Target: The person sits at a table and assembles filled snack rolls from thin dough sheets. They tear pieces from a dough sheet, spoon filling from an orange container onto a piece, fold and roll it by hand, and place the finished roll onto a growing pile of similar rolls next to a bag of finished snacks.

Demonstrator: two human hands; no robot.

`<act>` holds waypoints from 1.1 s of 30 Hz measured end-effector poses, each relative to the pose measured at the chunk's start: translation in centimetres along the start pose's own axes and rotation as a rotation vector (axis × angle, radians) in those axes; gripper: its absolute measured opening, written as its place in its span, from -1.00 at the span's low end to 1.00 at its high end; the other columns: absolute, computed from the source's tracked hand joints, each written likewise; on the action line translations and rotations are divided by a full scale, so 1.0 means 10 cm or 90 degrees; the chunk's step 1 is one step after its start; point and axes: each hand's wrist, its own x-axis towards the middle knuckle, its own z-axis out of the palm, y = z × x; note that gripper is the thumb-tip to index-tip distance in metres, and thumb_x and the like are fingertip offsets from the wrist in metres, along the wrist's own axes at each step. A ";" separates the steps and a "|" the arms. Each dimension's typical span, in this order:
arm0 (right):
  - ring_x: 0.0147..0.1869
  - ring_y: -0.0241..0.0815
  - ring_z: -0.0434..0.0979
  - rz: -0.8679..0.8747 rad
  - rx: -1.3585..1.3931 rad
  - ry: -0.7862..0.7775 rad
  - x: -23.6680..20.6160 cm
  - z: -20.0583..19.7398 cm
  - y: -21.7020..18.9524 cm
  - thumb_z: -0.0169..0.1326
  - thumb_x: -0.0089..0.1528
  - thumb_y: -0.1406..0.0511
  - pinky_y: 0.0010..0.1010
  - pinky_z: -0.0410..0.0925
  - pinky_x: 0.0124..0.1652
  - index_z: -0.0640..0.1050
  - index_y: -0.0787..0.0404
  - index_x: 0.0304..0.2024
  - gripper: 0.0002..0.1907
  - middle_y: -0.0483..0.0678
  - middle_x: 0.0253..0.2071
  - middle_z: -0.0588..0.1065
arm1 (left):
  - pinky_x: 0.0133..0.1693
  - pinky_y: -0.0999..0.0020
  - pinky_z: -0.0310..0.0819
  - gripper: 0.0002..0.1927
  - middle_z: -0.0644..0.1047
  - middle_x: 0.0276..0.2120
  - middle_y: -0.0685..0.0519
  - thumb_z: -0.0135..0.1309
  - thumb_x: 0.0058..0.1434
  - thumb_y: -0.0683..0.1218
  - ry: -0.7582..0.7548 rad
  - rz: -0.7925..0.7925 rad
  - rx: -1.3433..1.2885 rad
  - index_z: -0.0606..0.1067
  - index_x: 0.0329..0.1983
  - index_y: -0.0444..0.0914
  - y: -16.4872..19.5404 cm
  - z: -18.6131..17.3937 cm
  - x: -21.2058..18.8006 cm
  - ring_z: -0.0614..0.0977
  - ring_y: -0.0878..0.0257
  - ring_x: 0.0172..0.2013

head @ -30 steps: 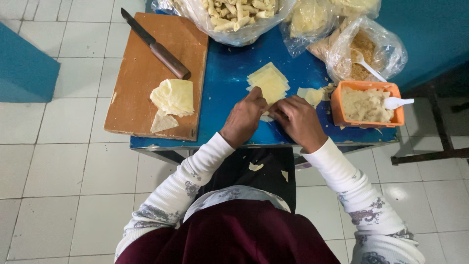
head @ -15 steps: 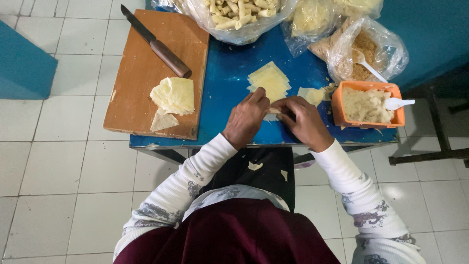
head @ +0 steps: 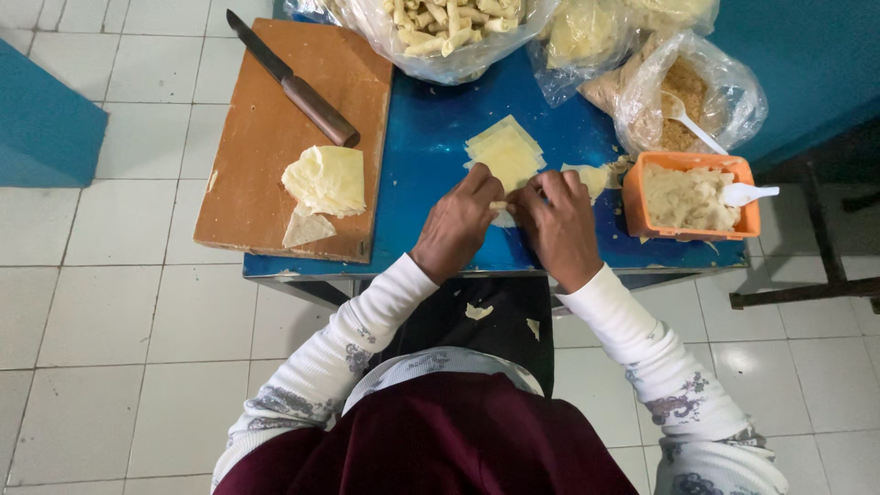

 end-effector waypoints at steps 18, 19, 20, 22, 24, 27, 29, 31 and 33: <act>0.10 0.03 0.33 0.008 -0.067 -0.102 0.29 0.08 0.28 0.01 0.17 0.52 -0.15 0.20 0.01 0.46 -0.08 0.38 -0.27 -0.09 0.17 0.41 | 0.11 0.18 0.36 -0.60 0.45 0.20 -0.09 0.14 0.23 -0.09 -0.036 0.079 0.179 0.46 0.11 -0.33 0.19 -0.03 -0.39 0.47 0.05 0.16; 0.11 0.03 0.34 0.016 0.000 -0.101 0.31 0.08 0.31 0.00 0.17 0.55 -0.16 0.21 0.05 0.44 -0.10 0.40 -0.23 -0.12 0.14 0.45 | 0.11 0.18 0.36 -0.61 0.46 0.20 -0.09 0.14 0.23 -0.09 -0.037 0.074 0.171 0.46 0.10 -0.32 0.19 -0.03 -0.39 0.47 0.05 0.16; 0.10 0.00 0.38 0.018 0.069 -0.105 0.32 0.08 0.32 0.04 0.20 0.50 -0.15 0.21 0.05 0.43 -0.07 0.41 -0.28 -0.14 0.08 0.48 | 0.10 0.19 0.35 -0.61 0.46 0.20 -0.09 0.15 0.23 -0.08 -0.038 0.068 0.163 0.46 0.09 -0.31 0.19 -0.03 -0.39 0.47 0.05 0.15; 0.08 -0.07 0.45 0.028 0.209 -0.115 0.31 0.07 0.31 0.13 0.25 0.42 -0.12 0.21 0.06 0.40 -0.01 0.41 -0.35 -0.17 -0.03 0.54 | 0.10 0.18 0.35 -0.59 0.46 0.19 -0.09 0.15 0.22 -0.08 -0.031 0.075 0.169 0.46 0.10 -0.32 0.20 -0.04 -0.39 0.47 0.05 0.13; 0.02 -0.04 0.48 0.018 0.144 -0.129 0.31 0.10 0.26 0.19 0.21 0.37 -0.11 0.19 -0.02 0.43 0.02 0.37 -0.36 -0.12 -0.09 0.56 | 0.09 0.18 0.35 -0.59 0.47 0.18 -0.09 0.16 0.22 -0.08 -0.031 0.082 0.169 0.45 0.11 -0.32 0.20 -0.05 -0.39 0.48 0.06 0.12; -0.04 -0.06 0.54 0.017 0.135 -0.132 0.38 0.07 0.24 0.23 0.24 0.34 -0.13 0.24 -0.05 0.44 0.04 0.35 -0.39 -0.09 -0.14 0.59 | 0.09 0.18 0.35 -0.60 0.47 0.18 -0.09 0.15 0.24 -0.08 -0.030 0.080 0.165 0.45 0.11 -0.32 0.21 -0.05 -0.39 0.48 0.06 0.12; -0.08 -0.11 0.58 0.077 0.176 -0.152 0.54 -0.01 0.29 0.22 0.28 0.31 -0.21 0.31 -0.07 0.42 0.04 0.36 -0.41 -0.07 -0.15 0.60 | 0.09 0.18 0.35 -0.62 0.47 0.18 -0.09 0.15 0.24 -0.08 -0.024 0.082 0.171 0.45 0.08 -0.31 0.22 -0.05 -0.38 0.48 0.06 0.12; -0.15 -0.16 0.61 0.200 0.234 -0.200 0.80 -0.13 0.37 0.21 0.31 0.27 -0.35 0.42 -0.12 0.40 0.04 0.39 -0.41 -0.04 -0.15 0.60 | 0.08 0.18 0.35 -0.62 0.47 0.18 -0.09 0.14 0.24 -0.08 -0.023 0.087 0.178 0.45 0.08 -0.31 0.22 -0.06 -0.38 0.48 0.05 0.11; -0.04 -0.29 0.64 0.262 0.436 -0.146 1.18 -0.23 0.43 0.21 0.38 0.24 -0.48 0.48 -0.02 0.43 0.10 0.36 -0.50 -0.12 -0.12 0.63 | 0.08 0.18 0.36 -0.64 0.46 0.19 -0.10 0.14 0.25 -0.09 -0.023 0.088 0.177 0.46 0.07 -0.31 0.21 -0.06 -0.38 0.48 0.05 0.10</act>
